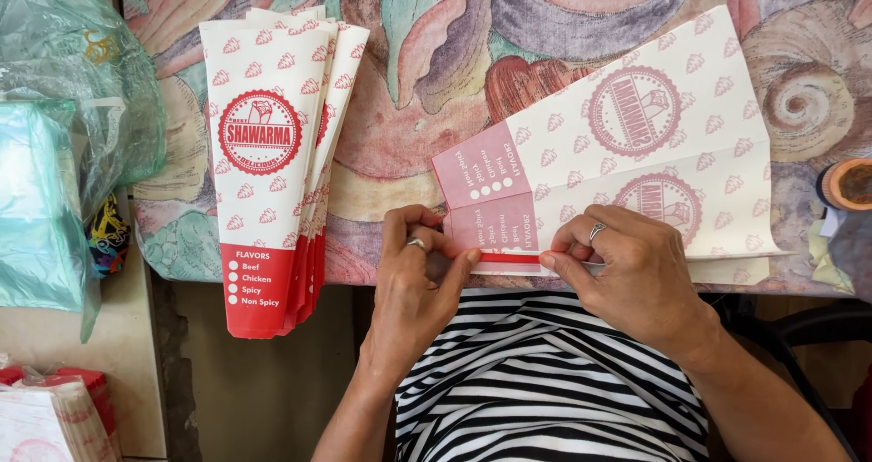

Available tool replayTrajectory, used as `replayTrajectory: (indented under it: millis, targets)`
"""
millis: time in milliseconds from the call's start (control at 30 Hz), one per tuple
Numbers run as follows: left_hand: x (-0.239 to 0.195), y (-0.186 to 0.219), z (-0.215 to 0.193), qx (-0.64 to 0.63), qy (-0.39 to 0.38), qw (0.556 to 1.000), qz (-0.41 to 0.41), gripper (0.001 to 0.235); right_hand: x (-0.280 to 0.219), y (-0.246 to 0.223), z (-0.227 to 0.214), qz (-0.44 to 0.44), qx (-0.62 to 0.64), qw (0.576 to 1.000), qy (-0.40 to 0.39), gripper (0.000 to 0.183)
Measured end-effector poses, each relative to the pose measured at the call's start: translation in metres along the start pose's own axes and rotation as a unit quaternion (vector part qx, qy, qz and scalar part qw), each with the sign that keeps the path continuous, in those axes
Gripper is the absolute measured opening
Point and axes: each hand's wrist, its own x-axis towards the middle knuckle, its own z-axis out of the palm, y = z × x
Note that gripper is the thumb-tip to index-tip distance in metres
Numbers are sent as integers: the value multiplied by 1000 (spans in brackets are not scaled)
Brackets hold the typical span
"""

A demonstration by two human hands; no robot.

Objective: Folding and stacking paper food sleeves for shawarma wraps on a table.

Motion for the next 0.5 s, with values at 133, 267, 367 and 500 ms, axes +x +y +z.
replayTrajectory:
  millis: [133,267,367,500]
  targets:
    - [-3,-1,4,-21,24,999,6,26,-1,1,1,4,-20,1000,-3,14]
    - [-13,-13,29,107,60,964,237,5,-1,0,-1,-31,-86,996,2,19]
    - [-16,0,38,177,69,914,357,7,-7,0,-4,-74,-164,984,13,26]
    - [-36,10,30,317,-57,876,360,40,-20,0,-15,-158,-291,944,13,34]
